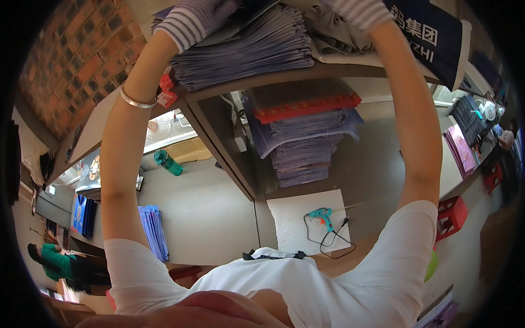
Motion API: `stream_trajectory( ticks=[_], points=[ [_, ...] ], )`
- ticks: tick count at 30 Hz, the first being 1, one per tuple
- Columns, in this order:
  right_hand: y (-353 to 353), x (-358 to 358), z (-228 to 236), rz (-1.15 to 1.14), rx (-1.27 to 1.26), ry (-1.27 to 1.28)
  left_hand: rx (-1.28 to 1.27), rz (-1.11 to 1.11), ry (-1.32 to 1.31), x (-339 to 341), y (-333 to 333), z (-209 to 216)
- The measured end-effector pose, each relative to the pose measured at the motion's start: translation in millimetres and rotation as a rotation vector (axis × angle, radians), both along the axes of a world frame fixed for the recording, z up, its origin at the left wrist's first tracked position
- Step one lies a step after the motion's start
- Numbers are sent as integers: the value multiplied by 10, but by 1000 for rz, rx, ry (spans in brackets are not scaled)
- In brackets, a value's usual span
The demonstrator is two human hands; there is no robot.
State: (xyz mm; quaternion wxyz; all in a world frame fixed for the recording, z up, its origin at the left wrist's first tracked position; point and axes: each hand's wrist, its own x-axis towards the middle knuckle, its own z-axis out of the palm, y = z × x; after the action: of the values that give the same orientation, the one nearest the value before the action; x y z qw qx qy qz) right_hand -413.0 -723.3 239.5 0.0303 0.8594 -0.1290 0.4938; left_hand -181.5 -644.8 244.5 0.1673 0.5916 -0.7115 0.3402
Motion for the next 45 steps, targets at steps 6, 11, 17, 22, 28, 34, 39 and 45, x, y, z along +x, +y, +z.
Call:
stream_trajectory(
  ticks=[6, 11, 17, 22, 28, 34, 39, 45],
  points=[
    [-146, -44, -100, -104, 3, 115, -55, -97, 33, -99, -5, -12],
    [-115, 76, 44, -167, 31, 75, -4, -97, 81, -136, 30, 26],
    [49, 203, 133, -202, 31, 40, 117, 35, 82, -260, 127, -26],
    [98, 282, -28, -362, -8, 68, -27, 34, 43, -109, -1, -54],
    [-51, 190, -387, -142, -201, 345, 0, 25, -60, -181, -16, 2],
    [-224, 116, -561, -132, -290, 362, 154, 62, -170, -255, 93, 84],
    [-122, 168, -582, -112, -483, 300, 77, -30, -66, 19, 107, 184],
    [-147, 131, -512, -16, -291, 376, 250, 96, -175, -325, 166, 142]
  ],
)
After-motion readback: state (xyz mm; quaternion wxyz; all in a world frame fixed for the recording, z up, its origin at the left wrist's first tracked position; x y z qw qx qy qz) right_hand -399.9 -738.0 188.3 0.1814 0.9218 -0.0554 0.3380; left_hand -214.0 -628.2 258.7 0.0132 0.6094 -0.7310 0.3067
